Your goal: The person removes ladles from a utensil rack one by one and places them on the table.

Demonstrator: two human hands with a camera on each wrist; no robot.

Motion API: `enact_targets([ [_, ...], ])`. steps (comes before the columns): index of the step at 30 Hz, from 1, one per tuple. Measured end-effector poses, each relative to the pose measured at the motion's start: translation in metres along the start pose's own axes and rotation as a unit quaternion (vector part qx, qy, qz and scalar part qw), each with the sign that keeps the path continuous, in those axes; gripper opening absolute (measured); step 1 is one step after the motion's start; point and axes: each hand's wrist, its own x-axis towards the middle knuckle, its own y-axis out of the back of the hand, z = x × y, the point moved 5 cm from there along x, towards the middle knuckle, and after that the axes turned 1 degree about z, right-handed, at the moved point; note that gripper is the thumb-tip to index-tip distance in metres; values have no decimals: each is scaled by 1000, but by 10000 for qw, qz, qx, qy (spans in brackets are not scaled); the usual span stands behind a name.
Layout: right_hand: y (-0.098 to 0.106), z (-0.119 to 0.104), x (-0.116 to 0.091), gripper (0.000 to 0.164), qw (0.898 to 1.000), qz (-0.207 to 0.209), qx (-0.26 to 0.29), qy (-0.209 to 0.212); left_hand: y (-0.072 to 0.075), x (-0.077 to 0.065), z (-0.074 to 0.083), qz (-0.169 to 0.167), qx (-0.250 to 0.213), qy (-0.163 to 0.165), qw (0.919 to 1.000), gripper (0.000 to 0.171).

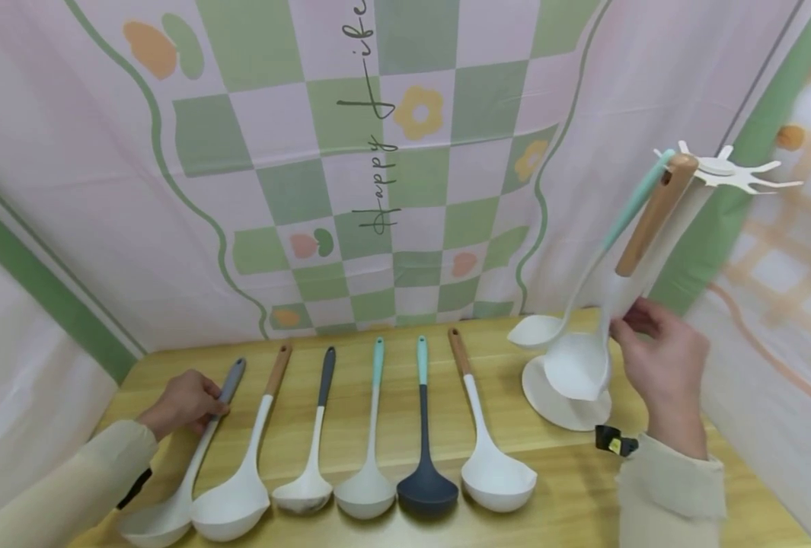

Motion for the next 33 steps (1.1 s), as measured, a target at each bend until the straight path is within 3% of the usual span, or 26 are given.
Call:
enact_targets([
  [11, 6, 7, 4, 32, 10000, -29, 55, 33, 0, 0, 3, 14, -17, 57, 10000, 11],
  [23, 5, 12, 3, 40, 9981, -599, 44, -120, -1, 0, 0, 30, 37, 97, 9999, 13],
  [33, 4, 13, 3, 40, 9985, -552, 18, -61, -1, -1, 0, 67, 83, 4, 9999, 14],
])
